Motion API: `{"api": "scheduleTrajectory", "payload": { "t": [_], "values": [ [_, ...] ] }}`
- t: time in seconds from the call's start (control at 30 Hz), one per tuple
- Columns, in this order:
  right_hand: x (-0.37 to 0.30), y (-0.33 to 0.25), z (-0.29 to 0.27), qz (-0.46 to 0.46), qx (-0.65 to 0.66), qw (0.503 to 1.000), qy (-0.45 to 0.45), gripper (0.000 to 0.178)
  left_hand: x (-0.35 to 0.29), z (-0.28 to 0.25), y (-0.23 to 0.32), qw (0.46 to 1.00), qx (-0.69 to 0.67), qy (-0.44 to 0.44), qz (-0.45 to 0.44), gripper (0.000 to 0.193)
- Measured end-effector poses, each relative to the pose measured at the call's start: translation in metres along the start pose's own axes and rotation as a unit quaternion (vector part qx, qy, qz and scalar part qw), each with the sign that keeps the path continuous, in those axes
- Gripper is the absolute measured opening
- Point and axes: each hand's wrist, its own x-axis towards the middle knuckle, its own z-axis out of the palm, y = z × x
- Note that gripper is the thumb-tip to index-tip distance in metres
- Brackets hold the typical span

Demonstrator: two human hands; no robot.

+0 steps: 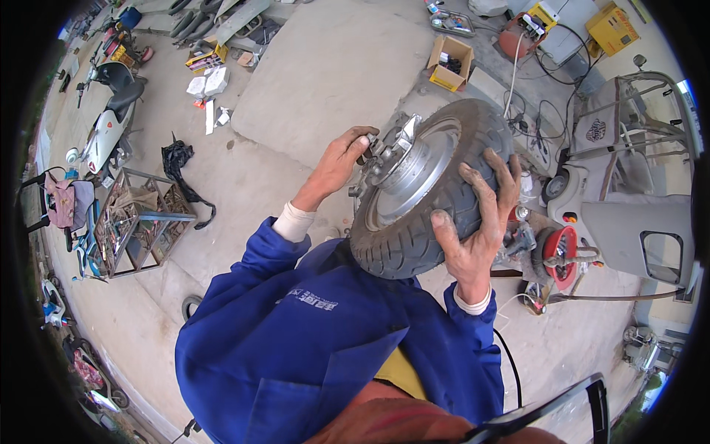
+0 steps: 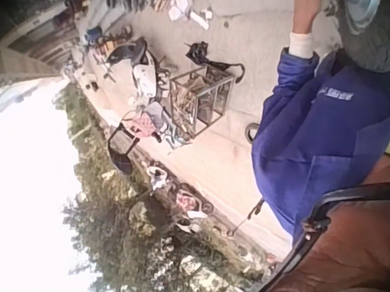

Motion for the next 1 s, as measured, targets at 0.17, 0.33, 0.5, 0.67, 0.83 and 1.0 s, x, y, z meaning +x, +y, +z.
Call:
{"api": "scheduleTrajectory", "payload": {
  "t": [0.17, 0.33, 0.5, 0.67, 0.83, 1.0],
  "values": [
    [0.003, -0.001, 0.000, -0.004, 0.006, 1.000, -0.011, 0.061, 0.009, -0.012, -0.011, 0.998, -0.033, -0.047, -0.008, 0.038],
    [0.009, -0.004, 0.004, -0.012, -0.007, 1.000, -0.017, 0.061, 0.014, -0.025, -0.011, 0.995, -0.032, -0.088, 0.020, 0.038],
    [0.015, -0.005, 0.008, -0.022, 0.002, 1.000, -0.021, 0.061, 0.015, -0.027, 0.002, 0.983, 0.044, -0.128, 0.121, 0.041],
    [0.016, -0.004, 0.011, -0.023, -0.002, 0.999, -0.027, 0.062, 0.027, -0.041, 0.006, 0.958, 0.187, -0.144, 0.163, 0.039],
    [0.018, -0.003, 0.012, -0.012, 0.005, 0.999, -0.030, 0.063, 0.025, -0.033, 0.001, 0.972, 0.161, -0.124, 0.122, 0.034],
    [0.023, -0.004, 0.014, -0.006, -0.001, 1.000, -0.027, 0.063, 0.032, -0.024, -0.013, 0.975, 0.159, -0.103, 0.112, 0.031]
  ]
}}
